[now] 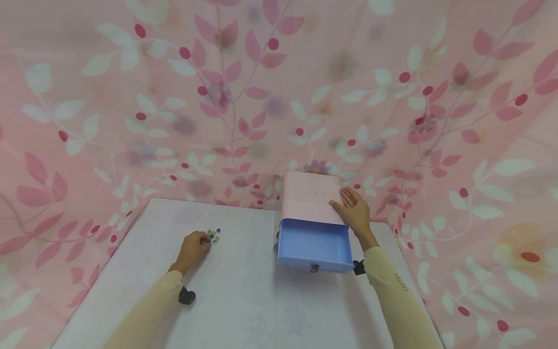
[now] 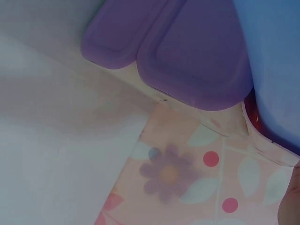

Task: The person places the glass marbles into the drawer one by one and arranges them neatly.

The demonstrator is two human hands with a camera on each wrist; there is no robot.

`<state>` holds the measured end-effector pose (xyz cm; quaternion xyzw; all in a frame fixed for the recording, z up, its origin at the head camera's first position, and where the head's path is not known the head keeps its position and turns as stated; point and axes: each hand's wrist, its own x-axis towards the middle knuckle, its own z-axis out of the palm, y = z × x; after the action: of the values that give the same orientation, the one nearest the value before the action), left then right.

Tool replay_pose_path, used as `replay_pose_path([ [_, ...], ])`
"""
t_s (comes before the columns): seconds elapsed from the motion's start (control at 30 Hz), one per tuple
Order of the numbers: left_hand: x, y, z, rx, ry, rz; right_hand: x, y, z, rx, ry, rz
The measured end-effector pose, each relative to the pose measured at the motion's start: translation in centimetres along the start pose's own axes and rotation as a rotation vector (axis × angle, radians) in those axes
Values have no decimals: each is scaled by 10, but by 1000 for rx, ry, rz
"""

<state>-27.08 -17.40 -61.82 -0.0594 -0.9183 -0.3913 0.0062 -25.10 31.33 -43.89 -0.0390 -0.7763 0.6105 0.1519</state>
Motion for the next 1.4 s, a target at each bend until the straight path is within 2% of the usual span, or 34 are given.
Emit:
replay_pose_path([
  [0.1,0,0,0,29,2,10,6,11,0,-13,7,-10],
  [0.23,1,2,1,47,12,31,7,14,0,-13,11,-23],
  [0.47,1,4,5,33,38,52,-4,-6,-1,-8,-8,-3],
  [0.6,-2,7,8,-12,59,60,-10,-16,0,-24,-19,-6],
  [0.87,-2,21,9,-100,75,172,-8,-16,0,-2,-19,-21],
  [1.0,-3,31,10,-162,66,195,-8,-14,-1,5,-13,-18],
  [1.23,1,41,11,-216,54,243,-8,-15,1,-10,-11,-12],
  [1.4,3,58,11,-309,43,288,2,8,0,-1,9,-25],
])
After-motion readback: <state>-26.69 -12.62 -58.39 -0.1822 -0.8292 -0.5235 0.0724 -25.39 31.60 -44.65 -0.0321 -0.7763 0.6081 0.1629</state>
